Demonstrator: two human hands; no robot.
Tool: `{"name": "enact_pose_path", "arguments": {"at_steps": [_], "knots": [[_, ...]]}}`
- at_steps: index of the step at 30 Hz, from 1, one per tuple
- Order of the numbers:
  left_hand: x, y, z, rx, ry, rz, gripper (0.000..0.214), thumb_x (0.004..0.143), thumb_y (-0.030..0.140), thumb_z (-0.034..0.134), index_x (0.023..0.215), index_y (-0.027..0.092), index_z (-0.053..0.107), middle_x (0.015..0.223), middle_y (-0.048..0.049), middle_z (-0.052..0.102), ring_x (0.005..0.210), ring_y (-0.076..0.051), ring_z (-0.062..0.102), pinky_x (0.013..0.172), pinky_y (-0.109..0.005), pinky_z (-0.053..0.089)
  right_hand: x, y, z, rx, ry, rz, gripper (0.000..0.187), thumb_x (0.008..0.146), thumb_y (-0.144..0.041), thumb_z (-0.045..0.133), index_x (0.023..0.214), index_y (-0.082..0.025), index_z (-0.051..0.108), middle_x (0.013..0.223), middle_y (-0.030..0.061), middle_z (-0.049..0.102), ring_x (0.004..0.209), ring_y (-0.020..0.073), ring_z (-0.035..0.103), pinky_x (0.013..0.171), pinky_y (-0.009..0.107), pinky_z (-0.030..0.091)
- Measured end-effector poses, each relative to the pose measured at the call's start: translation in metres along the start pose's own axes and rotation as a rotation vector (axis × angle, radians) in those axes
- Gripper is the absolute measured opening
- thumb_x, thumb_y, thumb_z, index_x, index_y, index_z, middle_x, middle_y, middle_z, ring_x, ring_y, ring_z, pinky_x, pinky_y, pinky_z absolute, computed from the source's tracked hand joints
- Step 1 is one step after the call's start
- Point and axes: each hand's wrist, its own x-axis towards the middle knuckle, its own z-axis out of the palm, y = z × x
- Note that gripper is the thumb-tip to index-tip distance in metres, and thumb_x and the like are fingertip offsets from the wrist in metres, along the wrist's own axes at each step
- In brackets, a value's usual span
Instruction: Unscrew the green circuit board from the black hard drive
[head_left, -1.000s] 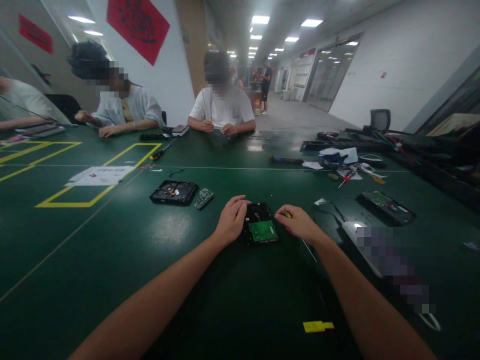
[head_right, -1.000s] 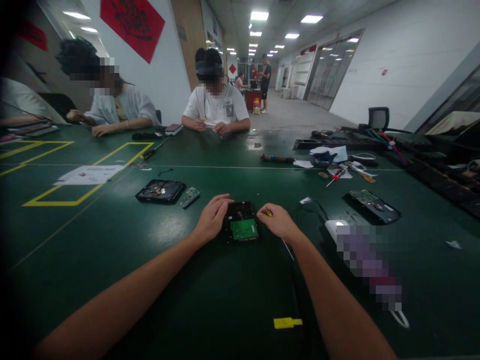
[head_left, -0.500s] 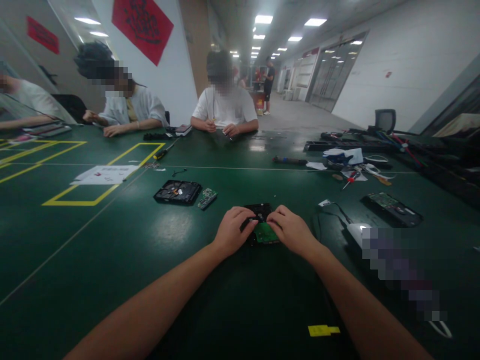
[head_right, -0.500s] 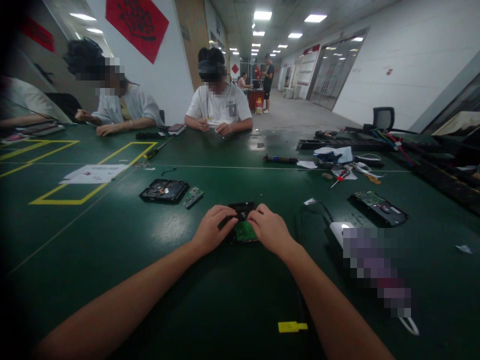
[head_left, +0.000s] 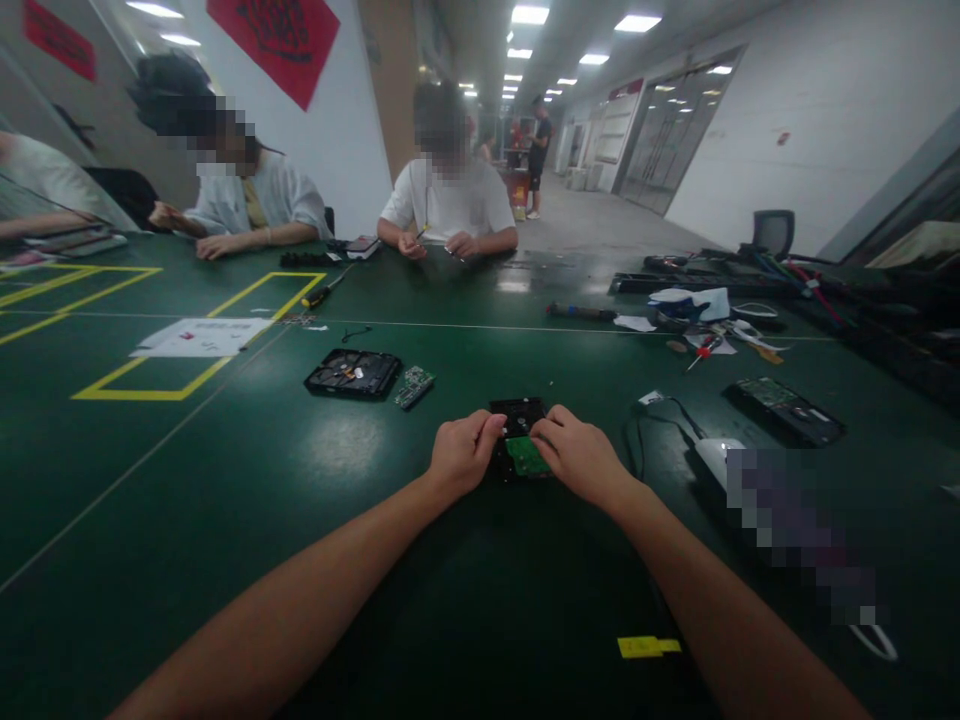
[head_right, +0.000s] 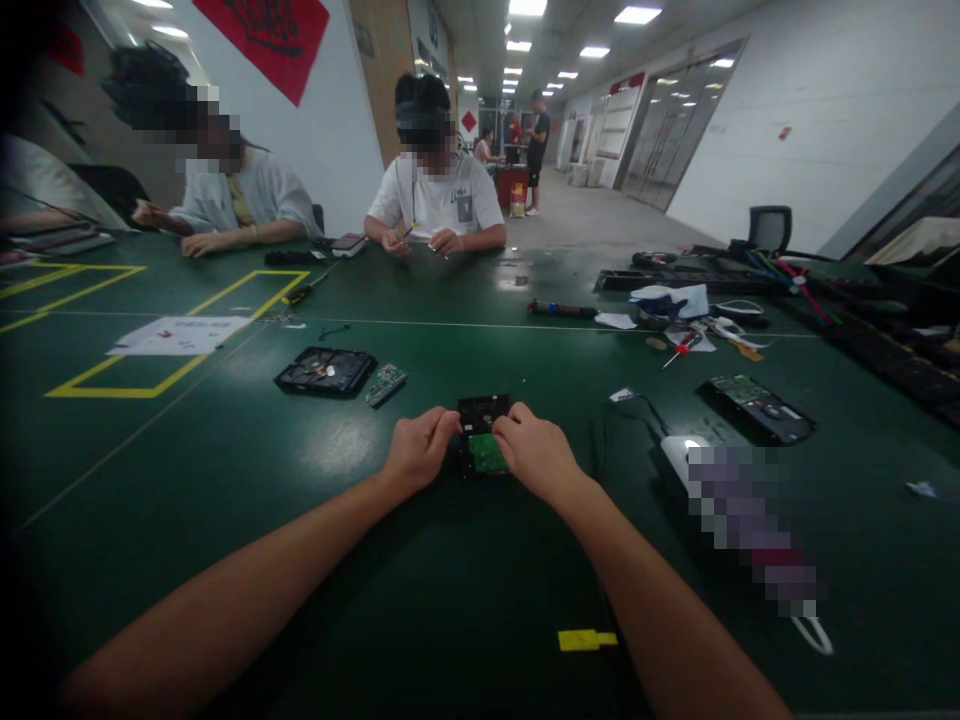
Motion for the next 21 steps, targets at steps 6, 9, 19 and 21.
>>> {"name": "enact_pose_path", "arguments": {"at_steps": [6, 9, 19, 21], "knots": [[0.0, 0.002, -0.003, 0.003, -0.009, 0.025, 0.046, 0.111, 0.046, 0.039, 0.087, 0.021, 0.069, 0.065, -0.0006, 0.062, 0.061, -0.017, 0.061, 0.064, -0.03, 0.039, -0.001, 0.002, -0.003, 0.012, -0.007, -0.002, 0.025, 0.11, -0.03, 0.047, 0.112, -0.02, 0.07, 0.117, 0.0097, 0.065, 0.086, 0.0189, 0.068, 0.069, 0.031, 0.048], [0.001, 0.003, -0.003, 0.018, -0.003, 0.039, 0.039, 0.109, 0.044, 0.044, 0.092, 0.021, 0.07, 0.075, -0.0023, 0.069, 0.069, -0.018, 0.063, 0.069, -0.031, 0.043, -0.001, 0.005, -0.003, 0.02, 0.0, 0.004, 0.026, 0.11, -0.029, 0.046, 0.113, -0.021, 0.07, 0.117, 0.0092, 0.065, 0.086, 0.0184, 0.068, 0.069, 0.03, 0.048], [0.003, 0.006, 0.001, 0.013, 0.004, 0.253, 0.02, 0.104, 0.033, 0.055, 0.102, 0.021, 0.071, 0.097, -0.0072, 0.076, 0.092, -0.023, 0.068, 0.086, -0.04, 0.052, -0.003, 0.013, -0.002, 0.091, 0.114, 0.056, 0.028, 0.105, -0.023, 0.044, 0.126, -0.021, 0.062, 0.122, 0.0111, 0.064, 0.092, 0.0222, 0.068, 0.076, 0.033, 0.05], [0.002, 0.008, 0.001, 0.014, -0.04, 0.316, 0.019, 0.102, 0.033, 0.057, 0.105, 0.021, 0.072, 0.102, -0.0086, 0.075, 0.096, -0.024, 0.068, 0.089, -0.041, 0.053, -0.003, 0.02, -0.001, 0.142, 0.199, 0.088, 0.033, 0.102, -0.02, 0.044, 0.132, -0.019, 0.058, 0.126, 0.0131, 0.063, 0.097, 0.0247, 0.068, 0.083, 0.037, 0.053]]}}
